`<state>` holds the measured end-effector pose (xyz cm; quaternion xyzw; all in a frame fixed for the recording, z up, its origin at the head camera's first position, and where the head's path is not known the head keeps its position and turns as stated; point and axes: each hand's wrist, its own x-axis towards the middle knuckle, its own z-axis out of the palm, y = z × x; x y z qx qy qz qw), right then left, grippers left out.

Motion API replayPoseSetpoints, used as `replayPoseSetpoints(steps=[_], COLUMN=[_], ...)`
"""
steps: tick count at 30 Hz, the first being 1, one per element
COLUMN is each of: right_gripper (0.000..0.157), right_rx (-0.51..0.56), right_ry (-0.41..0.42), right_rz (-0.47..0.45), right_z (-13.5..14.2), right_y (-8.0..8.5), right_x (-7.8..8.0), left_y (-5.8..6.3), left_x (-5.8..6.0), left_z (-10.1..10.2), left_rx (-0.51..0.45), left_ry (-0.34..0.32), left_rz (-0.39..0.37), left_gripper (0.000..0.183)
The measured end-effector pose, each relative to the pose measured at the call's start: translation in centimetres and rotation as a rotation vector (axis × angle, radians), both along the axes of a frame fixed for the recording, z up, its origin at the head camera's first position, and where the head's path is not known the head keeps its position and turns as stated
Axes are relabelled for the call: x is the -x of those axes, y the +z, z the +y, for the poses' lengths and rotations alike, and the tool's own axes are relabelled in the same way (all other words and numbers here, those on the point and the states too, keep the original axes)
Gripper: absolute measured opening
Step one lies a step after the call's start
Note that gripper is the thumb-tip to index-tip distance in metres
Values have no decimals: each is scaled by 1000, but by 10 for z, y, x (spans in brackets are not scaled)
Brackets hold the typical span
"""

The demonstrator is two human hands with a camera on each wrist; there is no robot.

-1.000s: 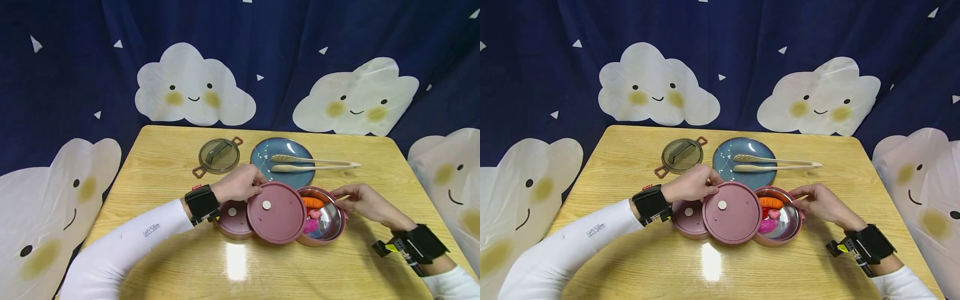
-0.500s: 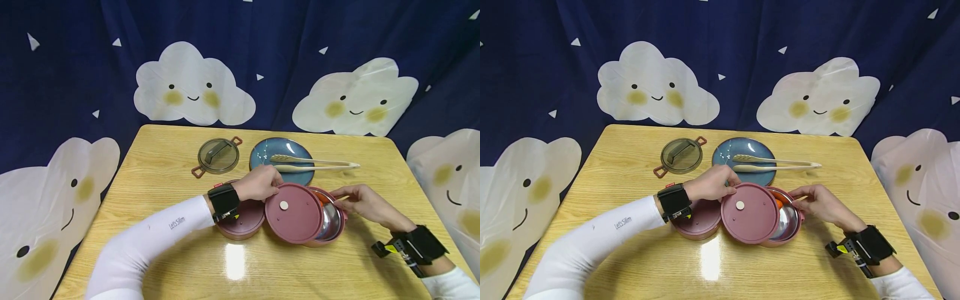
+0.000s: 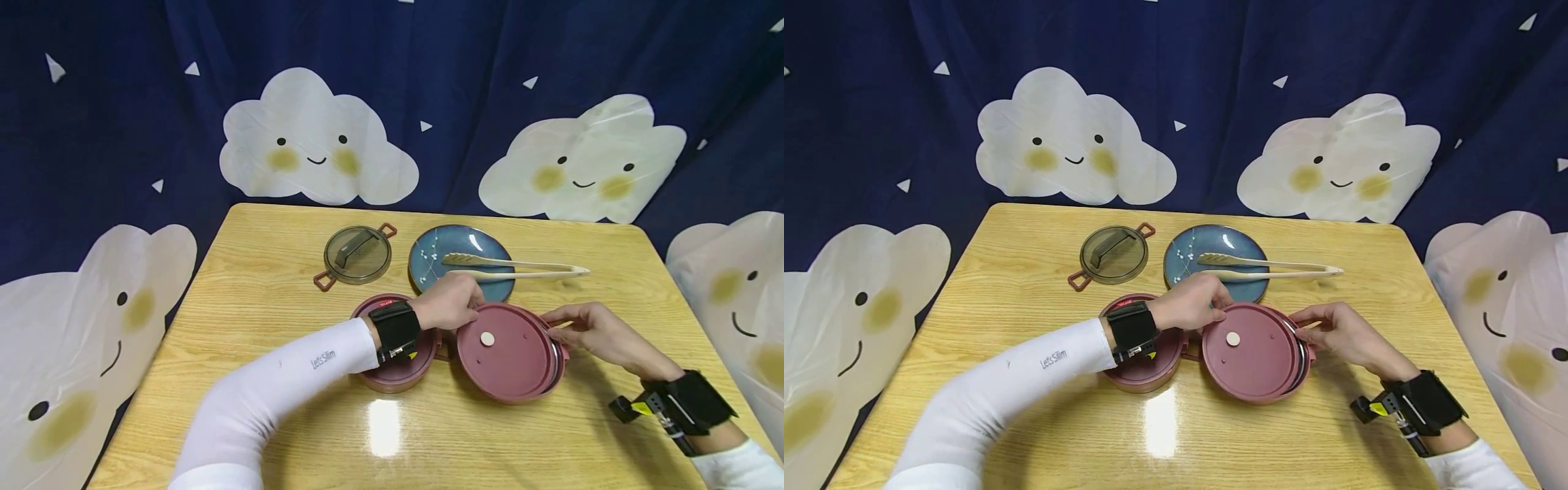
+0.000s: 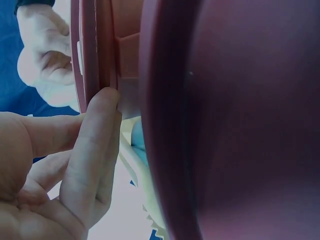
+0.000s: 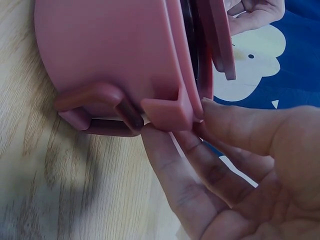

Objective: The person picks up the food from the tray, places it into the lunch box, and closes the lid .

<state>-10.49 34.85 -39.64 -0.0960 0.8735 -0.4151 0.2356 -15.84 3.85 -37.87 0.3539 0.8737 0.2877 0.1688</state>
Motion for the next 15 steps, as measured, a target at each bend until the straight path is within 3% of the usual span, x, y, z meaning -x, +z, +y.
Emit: replayPoseSetpoints(steps=[4, 10, 15], right_gripper=[34, 35, 42], right_rx=[-12, -84, -137], right_ry=[-8, -47, -90], right_rz=[21, 72, 69], right_z=[0, -1, -3], right_y=[0, 2, 7], right_x=[-1, -3, -5], left_y=[-1, -3, -1], left_x=[-1, -2, -6], left_z=[6, 16, 23], left_rx=[20, 27, 76], left_ry=[1, 34, 77], left_rz=[33, -16, -9], left_gripper=[18, 19, 24])
